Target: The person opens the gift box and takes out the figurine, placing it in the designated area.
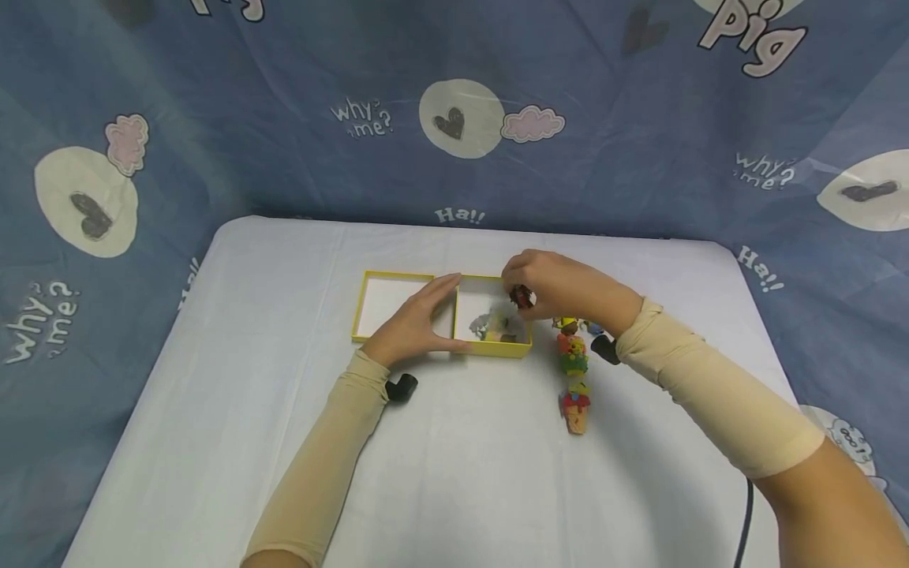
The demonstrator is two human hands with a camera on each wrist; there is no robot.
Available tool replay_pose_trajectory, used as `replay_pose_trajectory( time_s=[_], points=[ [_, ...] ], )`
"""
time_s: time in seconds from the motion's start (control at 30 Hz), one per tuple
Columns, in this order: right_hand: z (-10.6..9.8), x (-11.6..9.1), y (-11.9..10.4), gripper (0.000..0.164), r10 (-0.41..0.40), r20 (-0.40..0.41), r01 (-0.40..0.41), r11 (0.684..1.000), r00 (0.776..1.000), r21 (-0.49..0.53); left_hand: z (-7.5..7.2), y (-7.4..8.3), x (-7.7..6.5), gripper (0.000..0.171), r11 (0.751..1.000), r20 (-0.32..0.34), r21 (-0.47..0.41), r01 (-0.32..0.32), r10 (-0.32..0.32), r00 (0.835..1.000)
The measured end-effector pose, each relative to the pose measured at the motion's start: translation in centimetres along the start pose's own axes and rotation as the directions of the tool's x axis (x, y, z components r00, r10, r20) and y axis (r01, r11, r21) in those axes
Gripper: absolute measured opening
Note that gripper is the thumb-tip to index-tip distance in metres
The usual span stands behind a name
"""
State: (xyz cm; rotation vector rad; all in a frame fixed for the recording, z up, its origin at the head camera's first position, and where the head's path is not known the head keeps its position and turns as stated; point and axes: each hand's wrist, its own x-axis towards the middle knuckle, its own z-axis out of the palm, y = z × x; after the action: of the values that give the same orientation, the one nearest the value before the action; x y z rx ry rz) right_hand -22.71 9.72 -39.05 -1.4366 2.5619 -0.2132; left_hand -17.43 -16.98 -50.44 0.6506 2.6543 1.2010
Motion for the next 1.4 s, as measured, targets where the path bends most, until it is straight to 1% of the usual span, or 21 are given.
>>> replay_pose_trajectory(
  time_s=[0.2,0.43,0.67,0.8,1.0,1.17,1.4],
  points=[
    [-0.1,-2.0,0.4,0.024,0.046,-0.015,-0.046,0.999,0.999,0.029,0.1,-0.2,0.1,0.119,1.000,-0.006,0.010,-0.016,0.017,1.000],
    [-0.1,-4.7,0.8,0.031,0.144,-0.025,-0.143,0.988,0.989,0.062,0.1,-0.3,0.1,0.120,1.000,-0.010,0.003,-0.026,0.026,1.000],
    [0.3,-7.2,1.3,0.026,0.195,-0.048,-0.190,0.978,0.980,0.092,0.1,-0.2,0.1,0.119,0.999,-0.017,-0.002,-0.033,0.033,0.999],
    [0.5,-8.4,1.4,0.026,0.228,-0.051,-0.221,0.969,0.972,0.110,0.1,-0.1,0.0,0.119,0.999,-0.018,-0.005,-0.033,0.033,0.999],
    [1.3,-10.2,1.4,0.027,0.271,-0.054,-0.262,0.954,0.961,0.143,0.0,-0.1,0.0,0.118,1.000,-0.012,0.002,-0.027,0.027,1.000],
    [2.2,-11.5,1.6,0.026,0.297,-0.037,-0.287,0.942,0.954,0.173,0.0,0.0,0.0,0.118,1.000,-0.014,0.003,-0.030,0.030,0.999],
    [3.8,-12.8,2.1,0.026,0.306,-0.026,-0.294,0.932,0.952,0.212,0.1,-0.1,0.0,0.119,1.000,-0.012,0.007,-0.021,0.021,1.000]
  ],
)
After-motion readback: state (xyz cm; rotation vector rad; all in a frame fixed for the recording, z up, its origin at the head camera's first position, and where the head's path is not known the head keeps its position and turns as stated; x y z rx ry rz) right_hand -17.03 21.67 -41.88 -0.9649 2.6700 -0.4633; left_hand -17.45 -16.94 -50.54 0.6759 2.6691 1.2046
